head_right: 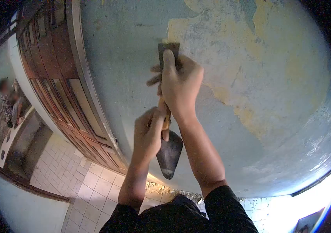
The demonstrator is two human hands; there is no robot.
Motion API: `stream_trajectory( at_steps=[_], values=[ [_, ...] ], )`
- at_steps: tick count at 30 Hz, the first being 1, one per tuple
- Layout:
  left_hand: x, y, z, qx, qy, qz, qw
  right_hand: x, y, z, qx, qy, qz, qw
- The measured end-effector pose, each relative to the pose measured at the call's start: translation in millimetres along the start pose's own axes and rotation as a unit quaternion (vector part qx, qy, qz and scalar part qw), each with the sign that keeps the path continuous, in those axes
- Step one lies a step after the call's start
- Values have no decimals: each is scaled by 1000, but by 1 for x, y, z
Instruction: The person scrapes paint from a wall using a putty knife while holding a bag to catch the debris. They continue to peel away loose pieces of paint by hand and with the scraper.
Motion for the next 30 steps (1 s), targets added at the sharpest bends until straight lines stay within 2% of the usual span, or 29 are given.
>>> stream_trajectory(
  at_steps=[1,3,6,9,11,13,16,20,22,25,28,29,30],
  values=[
    [5,-8,1,-9,8,-25,1000,1,4,1,1,-1,1,1000],
    [1,-11,-2,-9,7,-11,1000,2,11,2,-35,8,-32,999],
    [-11,2,-5,-2,5,33,999,-13,5,7,-5,-5,-62,998],
    [5,-6,-3,18,-14,8,1000,5,7,0,-28,-3,-6,1000],
    [21,-19,-1,19,-13,-36,999,17,15,-7,-16,0,-11,1000],
    [16,-25,-2,7,-5,-27,1000,20,21,-7,1,3,2,1000],
    [-5,-3,-2,0,12,33,999,-1,9,6,-17,19,-49,998],
    [4,-5,-8,13,-2,7,1000,6,8,7,-10,24,-53,998],
    [25,-22,-9,30,-21,-48,998,29,24,-2,7,28,12,1000],
    [27,-45,-12,34,11,-42,999,37,42,-1,10,40,-34,999],
    [7,-33,-16,33,31,0,999,22,27,24,22,52,-29,998],
    [10,-35,-18,32,33,-5,999,18,26,29,30,51,-45,997],
    [13,-38,-21,41,51,-12,998,19,27,32,30,40,-19,999]
  ],
)
Point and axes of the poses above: each hand's wrist, its own x-axis towards the middle knuckle, its own z-axis out of the back of the hand, y = z × x, the point moved 1 cm from there along x, towards the middle knuckle, and after that the axes turned 2 degrees about -x, right-handed, at the moved point
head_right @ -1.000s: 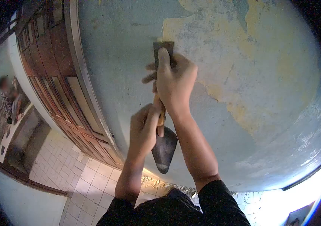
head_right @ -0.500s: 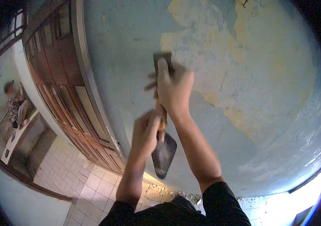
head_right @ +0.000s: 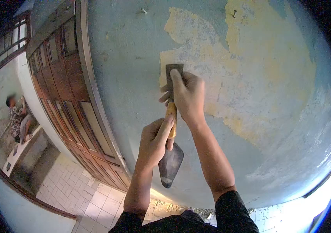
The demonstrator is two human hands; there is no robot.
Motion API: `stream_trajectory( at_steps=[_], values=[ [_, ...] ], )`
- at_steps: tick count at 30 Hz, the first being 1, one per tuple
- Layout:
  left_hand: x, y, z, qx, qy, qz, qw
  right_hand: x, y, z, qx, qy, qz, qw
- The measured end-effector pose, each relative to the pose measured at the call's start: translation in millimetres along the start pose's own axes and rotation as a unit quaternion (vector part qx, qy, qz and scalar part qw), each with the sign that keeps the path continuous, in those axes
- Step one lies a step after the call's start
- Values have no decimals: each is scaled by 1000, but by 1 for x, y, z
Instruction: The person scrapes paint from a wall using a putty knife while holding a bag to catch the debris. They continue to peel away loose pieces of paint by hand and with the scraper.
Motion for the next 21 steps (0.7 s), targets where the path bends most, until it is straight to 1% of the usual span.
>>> stream_trajectory(
  at_steps=[1,2,3,5,6,8,10,12,15,16,17,19,21],
  values=[
    [3,-2,-3,8,14,-2,1000,4,2,3,-3,2,-1,1000],
    [11,-7,-6,17,25,-26,999,11,6,7,-14,-22,23,999],
    [16,-11,-11,16,26,-22,999,17,15,9,-25,-49,48,997],
    [21,-18,-23,-39,51,-39,997,18,25,12,-40,-65,34,997],
    [18,-20,-24,-16,43,-27,999,16,26,14,-32,-62,25,997],
    [16,-12,-24,-12,44,-37,998,17,25,17,-25,-61,18,998],
    [24,-11,-26,-8,40,-46,998,27,22,16,-39,-55,66,996],
    [37,-16,-30,-24,19,-84,996,35,29,12,-28,-62,63,996],
    [25,-29,-32,-35,42,-60,997,30,36,15,-17,-70,66,995],
    [18,-27,-34,-45,43,-48,997,24,31,20,-22,-65,49,996],
    [20,-26,-34,-45,45,-52,997,22,29,22,-27,-60,34,997],
    [22,-24,-35,-40,40,-40,998,26,31,18,-22,-65,43,997],
    [27,-33,-36,-57,27,-55,997,35,39,14,-11,-65,54,996]
  ],
)
Point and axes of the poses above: each hand's wrist, its own x-axis towards the middle knuckle, its own z-axis out of the back of the hand, y = z × x, the point moved 1 cm from there along x, towards the middle knuckle, and after that the axes turned 2 degrees about -x, right-handed, at the moved point
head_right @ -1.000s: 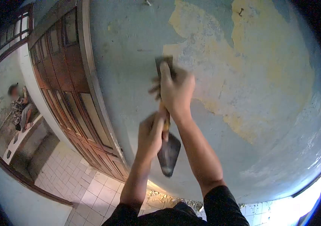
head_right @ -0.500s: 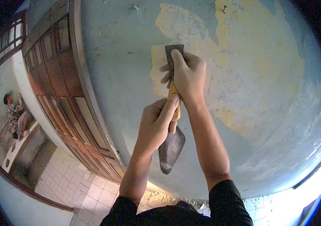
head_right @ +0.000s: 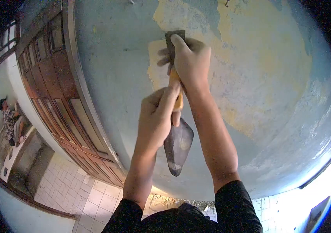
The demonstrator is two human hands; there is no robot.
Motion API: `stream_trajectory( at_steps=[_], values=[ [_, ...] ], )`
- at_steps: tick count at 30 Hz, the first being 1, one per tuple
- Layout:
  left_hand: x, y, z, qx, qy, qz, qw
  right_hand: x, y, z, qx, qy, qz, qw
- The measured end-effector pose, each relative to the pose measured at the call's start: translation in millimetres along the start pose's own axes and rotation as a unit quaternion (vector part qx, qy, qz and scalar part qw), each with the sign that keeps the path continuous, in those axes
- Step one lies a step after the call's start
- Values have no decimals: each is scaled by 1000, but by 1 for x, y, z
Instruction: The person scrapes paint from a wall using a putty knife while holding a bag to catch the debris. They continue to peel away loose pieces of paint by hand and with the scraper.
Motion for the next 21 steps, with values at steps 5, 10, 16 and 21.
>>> stream_trajectory(
  at_steps=[5,10,16,21],
  values=[
    [-15,10,1,1,3,27,1000,-10,-7,5,-31,30,-20,999],
    [5,0,8,32,-12,-11,999,11,-7,-10,-14,0,24,1000],
    [-17,14,10,25,-25,31,999,-17,-15,-4,-37,20,-39,998],
    [1,-4,15,14,-3,-2,1000,6,-11,-16,-15,9,22,1000]
  ],
)
Point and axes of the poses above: each hand's wrist, its own x-axis towards the middle knuckle, its own z-axis out of the back of the hand, y = z × x, the point moved 1 cm from there along x, towards the middle knuckle, and after that the axes turned 2 degrees about -x, right-handed, at the moved point
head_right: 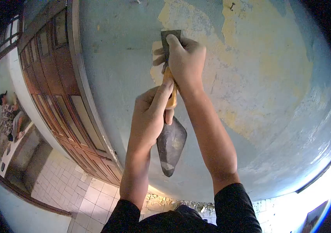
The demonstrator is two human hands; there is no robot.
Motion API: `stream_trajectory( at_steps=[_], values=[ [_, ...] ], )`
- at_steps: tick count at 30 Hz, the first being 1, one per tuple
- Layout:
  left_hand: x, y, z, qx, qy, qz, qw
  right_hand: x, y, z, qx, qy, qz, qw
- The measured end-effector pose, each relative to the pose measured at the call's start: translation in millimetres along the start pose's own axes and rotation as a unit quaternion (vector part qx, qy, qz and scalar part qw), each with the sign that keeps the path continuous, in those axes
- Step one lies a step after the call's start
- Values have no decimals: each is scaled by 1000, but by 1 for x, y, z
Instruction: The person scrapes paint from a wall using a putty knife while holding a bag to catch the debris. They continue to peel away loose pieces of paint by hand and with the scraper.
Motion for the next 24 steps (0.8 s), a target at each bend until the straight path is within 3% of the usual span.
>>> stream_trajectory(
  at_steps=[3,11,14,17,20,24],
  values=[
    [-17,7,-1,12,-8,33,999,-21,-7,8,-8,14,-40,999],
    [2,-5,4,30,-15,-2,999,-1,9,-5,4,16,-5,1000],
    [-25,12,1,-2,-46,46,998,-24,-20,5,-18,33,-43,998],
    [-13,13,5,11,-56,22,998,-6,-32,-2,-29,1,45,999],
    [5,-5,13,36,-46,1,998,1,3,-19,-2,17,-15,1000],
    [-16,3,14,17,-39,34,999,-22,-4,-12,13,18,-27,999]
  ],
)
Point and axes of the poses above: each hand's wrist, its own x-axis towards the middle knuckle, its own z-axis out of the back of the hand, y = z × x, the point moved 1 cm from there along x, towards the middle knuckle, and after that the axes turned 2 degrees about -x, right-handed, at the moved point
